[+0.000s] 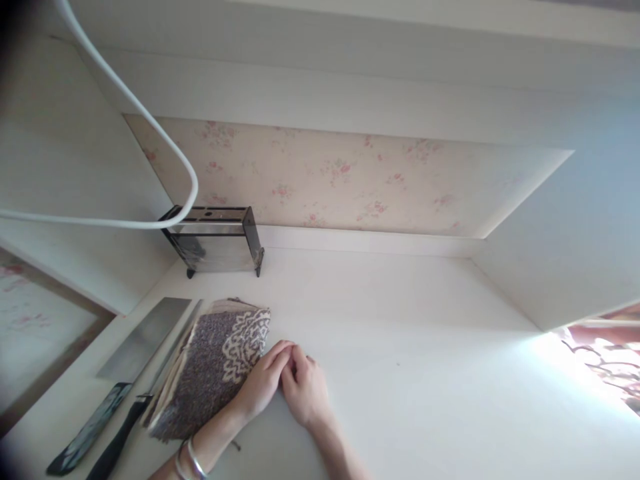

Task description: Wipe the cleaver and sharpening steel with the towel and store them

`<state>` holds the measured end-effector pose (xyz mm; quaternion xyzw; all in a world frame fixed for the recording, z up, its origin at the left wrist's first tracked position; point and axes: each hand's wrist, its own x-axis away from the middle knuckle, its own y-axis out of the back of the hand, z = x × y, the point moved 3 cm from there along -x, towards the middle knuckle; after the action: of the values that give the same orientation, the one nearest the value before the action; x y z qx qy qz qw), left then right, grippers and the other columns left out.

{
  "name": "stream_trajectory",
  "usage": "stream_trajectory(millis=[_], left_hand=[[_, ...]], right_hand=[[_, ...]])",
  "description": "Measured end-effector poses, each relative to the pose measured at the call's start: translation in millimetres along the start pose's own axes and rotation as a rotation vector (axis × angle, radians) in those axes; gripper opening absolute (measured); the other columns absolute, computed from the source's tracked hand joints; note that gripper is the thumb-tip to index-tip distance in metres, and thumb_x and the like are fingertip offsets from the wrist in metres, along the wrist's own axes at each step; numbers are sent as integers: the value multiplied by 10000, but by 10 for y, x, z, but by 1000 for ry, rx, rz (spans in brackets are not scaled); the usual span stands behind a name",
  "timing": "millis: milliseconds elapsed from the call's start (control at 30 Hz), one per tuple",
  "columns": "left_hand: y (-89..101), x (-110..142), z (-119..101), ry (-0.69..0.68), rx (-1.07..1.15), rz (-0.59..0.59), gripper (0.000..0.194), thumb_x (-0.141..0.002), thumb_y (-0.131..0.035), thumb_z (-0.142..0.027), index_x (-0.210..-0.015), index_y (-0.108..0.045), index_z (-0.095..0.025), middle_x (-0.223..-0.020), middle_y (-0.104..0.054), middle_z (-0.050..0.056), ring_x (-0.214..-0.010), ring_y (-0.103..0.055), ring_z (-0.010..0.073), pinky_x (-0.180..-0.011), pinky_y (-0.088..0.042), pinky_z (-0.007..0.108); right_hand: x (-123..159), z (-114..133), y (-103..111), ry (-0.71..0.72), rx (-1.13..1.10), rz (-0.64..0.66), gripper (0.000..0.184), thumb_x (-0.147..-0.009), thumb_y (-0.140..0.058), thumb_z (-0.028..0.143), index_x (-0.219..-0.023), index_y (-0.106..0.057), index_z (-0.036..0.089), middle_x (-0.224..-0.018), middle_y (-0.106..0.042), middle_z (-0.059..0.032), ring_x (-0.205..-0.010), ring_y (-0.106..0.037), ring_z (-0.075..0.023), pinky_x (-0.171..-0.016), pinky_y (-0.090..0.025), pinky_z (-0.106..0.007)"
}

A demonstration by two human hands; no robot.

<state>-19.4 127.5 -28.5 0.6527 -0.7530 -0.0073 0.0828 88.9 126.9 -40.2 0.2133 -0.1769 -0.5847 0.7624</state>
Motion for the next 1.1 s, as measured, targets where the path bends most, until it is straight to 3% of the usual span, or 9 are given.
stream_trajectory(millis=[533, 667, 767, 867, 933, 967, 1033, 1100], left_hand=[[10, 14, 21, -83, -87, -90, 323, -943, -367, -368, -999, -644, -212, -1030, -694, 44, -951, -625, 185, -879, -455, 292], [-3, 49, -13, -110, -121, -62, 363, -951, -329, -381, -997, -648, -215, -1017, -697, 57, -924, -630, 193, -856, -465, 308], [67, 175, -125, -77, -210, 3, 368, -927, -382, -413, -1115, -637, -225, -1105, -681, 83, -1035, -613, 231, -924, -443, 347], [338, 319, -413, -118, -322, 86, 498, -822, -577, -444, -1286, -552, -265, -1265, -607, 93, -1124, -573, 270, -933, -446, 357], [660, 312, -649, -124, -314, 159, 499, -843, -552, -453, -1319, -515, -309, -1262, -600, 82, -963, -632, 229, -757, -510, 306], [877, 257, -762, -108, -313, 126, 462, -864, -516, -463, -1299, -528, -306, -1221, -615, 81, -898, -638, 213, -679, -513, 288], [1431, 75, -983, -131, -371, -236, 405, -902, -435, -468, -1188, -583, -222, -964, -667, 60, -767, -624, 184, -676, -506, 290], [1978, -106, -1176, -201, -539, -665, 356, -920, -408, -419, -1110, -583, -173, -953, -642, 45, -805, -601, 174, -731, -502, 291]], right_hand=[[2, 32, 14, 56, 55, -23, 143, -897, -382, 287, -806, -477, 230, -675, -603, 5, -599, -537, -151, -580, -353, -222], [33, 29, 6, 78, 49, -54, 141, -893, -382, 284, -807, -478, 226, -664, -591, 9, -585, -521, -146, -570, -346, -222], [35, 34, 5, 102, 19, -42, 134, -884, -406, 279, -812, -501, 219, -676, -600, 13, -601, -528, -138, -576, -348, -216], [20, 50, 6, 96, -15, 6, 263, -918, -397, 349, -731, -517, 208, -631, -580, 24, -589, -518, -122, -575, -346, -209], [8, 54, 9, 60, 15, 2, 371, -934, -382, 420, -659, -508, 204, -558, -522, 37, -548, -481, -114, -549, -325, -208], [4, 57, 8, 48, 46, -6, 398, -934, -382, 442, -641, -508, 204, -537, -499, 42, -536, -465, -112, -538, -312, -209], [0, 69, -4, 54, 118, -16, 399, -928, -402, 454, -643, -529, 206, -545, -501, 42, -541, -459, -111, -531, -291, -211], [2, 84, -26, 83, 192, -16, 392, -934, -403, 441, -654, -552, 210, -566, -526, 37, -553, -469, -112, -540, -281, -216]])
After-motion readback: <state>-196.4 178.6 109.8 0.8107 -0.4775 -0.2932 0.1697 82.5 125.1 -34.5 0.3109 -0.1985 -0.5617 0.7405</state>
